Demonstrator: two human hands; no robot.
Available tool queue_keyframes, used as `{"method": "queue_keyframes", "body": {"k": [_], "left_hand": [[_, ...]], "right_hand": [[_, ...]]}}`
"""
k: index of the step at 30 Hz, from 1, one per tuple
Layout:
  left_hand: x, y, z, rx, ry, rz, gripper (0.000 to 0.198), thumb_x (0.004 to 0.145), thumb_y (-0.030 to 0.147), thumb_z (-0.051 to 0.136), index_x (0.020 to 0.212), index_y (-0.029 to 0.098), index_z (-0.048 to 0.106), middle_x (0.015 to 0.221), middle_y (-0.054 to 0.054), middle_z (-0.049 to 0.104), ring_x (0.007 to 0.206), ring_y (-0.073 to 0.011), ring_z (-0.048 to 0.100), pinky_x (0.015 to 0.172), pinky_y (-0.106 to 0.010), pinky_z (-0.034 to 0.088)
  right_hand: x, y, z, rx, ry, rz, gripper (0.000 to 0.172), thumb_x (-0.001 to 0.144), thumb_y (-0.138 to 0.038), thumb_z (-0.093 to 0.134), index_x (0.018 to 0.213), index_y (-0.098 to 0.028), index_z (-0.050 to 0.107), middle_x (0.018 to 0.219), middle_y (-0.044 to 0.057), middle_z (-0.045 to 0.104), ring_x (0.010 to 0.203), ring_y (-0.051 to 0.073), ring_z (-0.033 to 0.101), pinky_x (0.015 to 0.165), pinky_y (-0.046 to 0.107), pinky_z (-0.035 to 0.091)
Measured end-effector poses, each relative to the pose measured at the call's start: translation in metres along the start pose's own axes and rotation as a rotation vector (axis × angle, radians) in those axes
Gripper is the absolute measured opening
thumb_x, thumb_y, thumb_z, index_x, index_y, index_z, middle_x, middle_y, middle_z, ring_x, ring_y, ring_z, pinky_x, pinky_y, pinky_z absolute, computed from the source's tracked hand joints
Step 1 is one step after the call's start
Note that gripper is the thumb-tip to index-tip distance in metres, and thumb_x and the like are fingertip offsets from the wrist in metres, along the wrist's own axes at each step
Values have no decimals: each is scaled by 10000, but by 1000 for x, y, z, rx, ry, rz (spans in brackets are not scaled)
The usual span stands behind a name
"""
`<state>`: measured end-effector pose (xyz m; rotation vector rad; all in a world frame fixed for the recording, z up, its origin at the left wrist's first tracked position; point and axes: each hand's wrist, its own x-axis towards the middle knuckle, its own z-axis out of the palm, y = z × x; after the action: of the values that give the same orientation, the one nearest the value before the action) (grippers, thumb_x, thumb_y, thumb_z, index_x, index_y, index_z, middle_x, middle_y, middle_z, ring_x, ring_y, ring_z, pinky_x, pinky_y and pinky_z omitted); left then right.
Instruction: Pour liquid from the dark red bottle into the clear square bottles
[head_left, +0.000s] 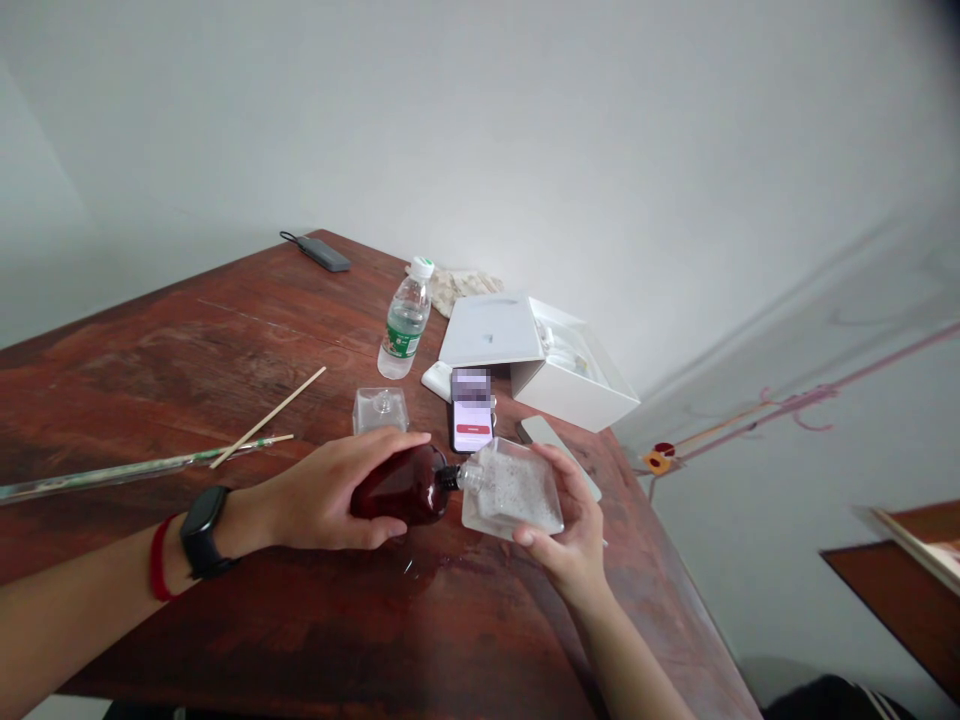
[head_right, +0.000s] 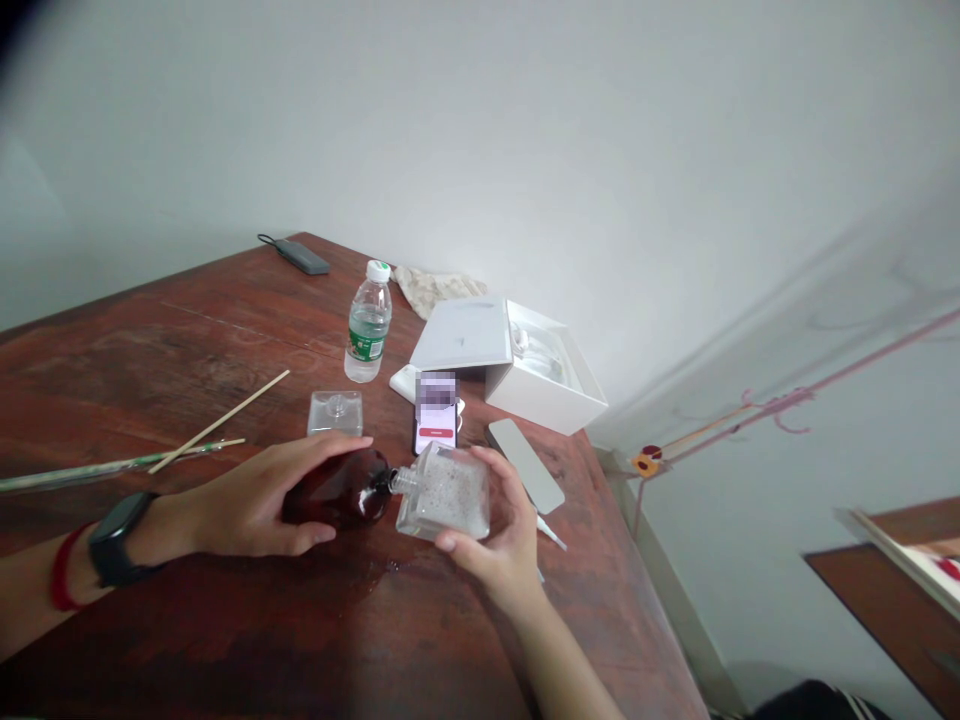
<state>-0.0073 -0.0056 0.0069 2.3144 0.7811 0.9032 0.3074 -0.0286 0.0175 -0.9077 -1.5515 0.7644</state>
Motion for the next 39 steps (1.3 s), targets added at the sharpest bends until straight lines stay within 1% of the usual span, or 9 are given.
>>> {"method": "queue_keyframes", "body": {"k": [4,9,17,24,28,31,34,37,39], "left_hand": [[-1,0,0,-7,-1,-8,757,962,439,747,1611,264,397,1467,-128,670,1192,-339,725,993,-409,580],[-1,0,1,0,1,-16,756,963,463,736,1612,257,407,1451,-138,678,1168,-347,729,981,-420,590],[0,0,0,2,-6,-11,750,969,461,731,1610,260,398,1470,-137,667,1193,-348,722,1003,-421,586],[-1,-2,0,-3,-7,-10,776,961,448,747,1623,266,386,1482,-138,661,1202,-352,722,999,-421,585],[-1,-1,1,-10,1,-21,766,959,448,748,1616,259,401,1470,-143,668,1196,-355,724,1007,-433,581],[-1,0,1,-31,17,-26,770,956,482,748,1608,248,412,1438,-145,682,1186,-350,725,1010,-434,583],[0,0,1,-51,27,-23,769,950,492,744,1598,233,421,1417,-152,691,1176,-351,727,1016,-443,586],[-1,-3,2,-63,41,-30,763,944,472,749,1590,232,421,1421,-153,692,1192,-353,724,1033,-453,581],[-1,-6,3,-62,52,-20,768,940,471,750,1588,231,415,1434,-158,687,1206,-358,723,1033,-460,585]], "right_hand": [[0,0,0,-10,10,19,809,696,-627,999,1356,-277,690,1262,119,840,1132,364,828,945,459,678],[0,-2,1,-47,24,34,836,696,-689,969,1348,-253,678,1267,146,830,1133,388,822,940,484,675],[0,-2,1,-19,5,20,795,715,-660,974,1348,-281,676,1247,118,839,1122,366,824,935,460,668],[1,-4,1,-84,13,26,828,717,-727,933,1336,-251,655,1237,149,829,1103,389,823,923,495,672],[2,3,0,-50,-10,24,814,724,-708,938,1340,-257,657,1236,140,833,1119,382,822,928,483,672],[4,10,-6,-59,-32,21,814,733,-706,931,1350,-250,660,1259,150,828,1147,388,815,950,495,668],[9,15,-14,-59,-113,4,815,740,-603,971,1402,-261,642,1323,156,813,1198,396,801,977,504,663],[15,13,-16,-58,-172,-14,798,756,-500,993,1434,-286,629,1359,142,804,1224,382,793,1000,486,654],[19,8,-14,-64,-153,-19,769,758,-532,985,1405,-283,651,1340,137,810,1212,378,793,1000,484,652]]}}
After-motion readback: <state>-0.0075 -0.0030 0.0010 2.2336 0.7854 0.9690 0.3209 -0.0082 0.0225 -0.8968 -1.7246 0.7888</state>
